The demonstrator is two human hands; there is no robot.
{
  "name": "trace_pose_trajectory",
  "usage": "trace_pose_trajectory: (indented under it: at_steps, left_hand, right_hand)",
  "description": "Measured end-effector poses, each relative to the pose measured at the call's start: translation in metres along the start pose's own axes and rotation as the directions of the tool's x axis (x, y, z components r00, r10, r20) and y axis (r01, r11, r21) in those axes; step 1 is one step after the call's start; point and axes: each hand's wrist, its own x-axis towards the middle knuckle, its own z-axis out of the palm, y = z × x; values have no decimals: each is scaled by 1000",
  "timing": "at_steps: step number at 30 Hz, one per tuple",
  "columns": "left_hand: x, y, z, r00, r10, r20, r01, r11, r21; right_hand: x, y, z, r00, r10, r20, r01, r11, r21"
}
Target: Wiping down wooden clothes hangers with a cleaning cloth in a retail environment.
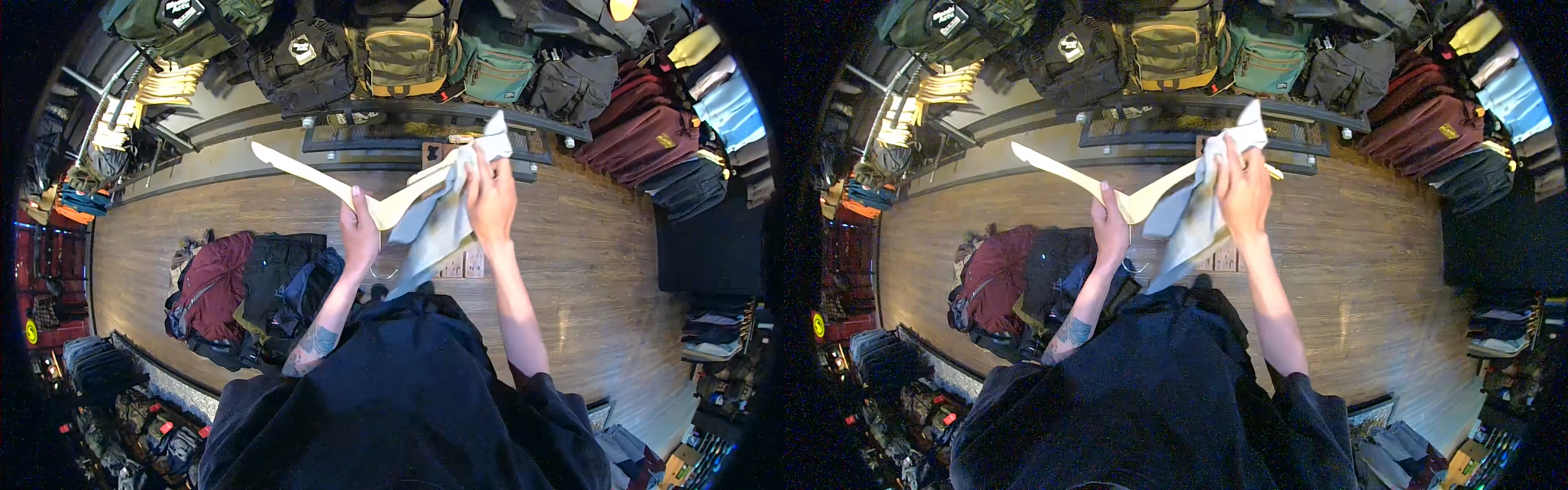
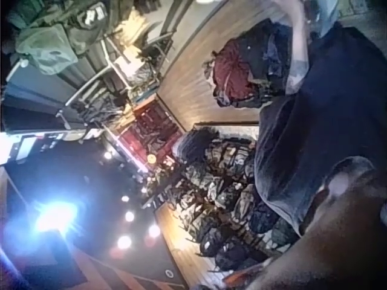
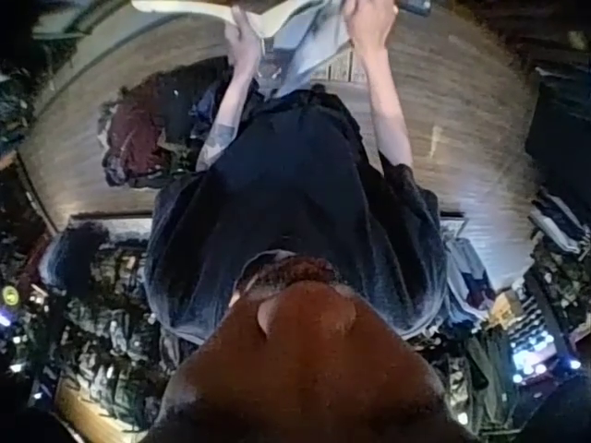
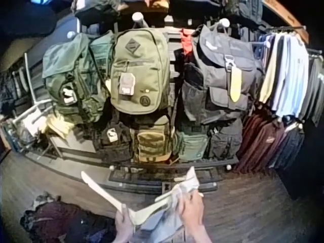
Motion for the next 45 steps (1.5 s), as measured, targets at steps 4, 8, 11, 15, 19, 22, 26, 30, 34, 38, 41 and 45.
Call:
trace_pose_trajectory:
  at_steps: [4, 8, 11, 15, 19, 22, 26, 30, 34, 38, 41, 45]
  left_hand:
    - [1, -3, 4, 999, -11, 32, 12, 1000, -13]
    - [5, -16, 10, 996, -85, 38, 88, 994, -68]
    - [7, -20, 7, 995, -89, 51, 93, 993, -77]
    - [5, -3, 7, 973, -228, 45, 233, 952, -197]
    - [2, 2, 5, 963, -264, 49, 268, 955, -122]
    - [3, -4, 2, 985, -164, 51, 167, 985, -45]
    - [3, -5, 7, 991, -126, 46, 129, 989, -77]
    - [5, -13, 13, 995, -101, 16, 102, 994, -30]
    - [12, -22, 4, 999, -33, -17, 32, 997, -75]
    - [5, 0, -2, 982, -187, 34, 189, 978, -86]
    - [1, 9, -3, 976, -212, 40, 215, 966, -142]
    - [3, -12, -8, 1000, 4, -17, -3, 1000, 24]
  right_hand:
    - [-2, -8, -3, 1000, -9, 28, 10, 999, -38]
    - [-35, -52, 19, 969, -225, 98, 213, 970, 116]
    - [-47, -74, 15, 946, -306, 106, 283, 941, 188]
    - [-42, -64, 15, 948, -306, 84, 287, 941, 181]
    - [-21, -23, 14, 982, -179, 60, 174, 981, 91]
    - [-8, 3, 5, 998, -46, 32, 46, 999, -18]
    - [-6, 0, 6, 997, -32, 69, 33, 999, -15]
    - [-29, -50, 20, 975, -204, 93, 192, 973, 126]
    - [-40, -81, 16, 947, -276, 165, 223, 932, 285]
    - [-32, -67, 19, 956, -250, 155, 209, 947, 243]
    - [-23, -36, 28, 973, -216, 76, 199, 962, 185]
    - [-7, -5, 15, 995, -15, 100, 9, 998, 60]
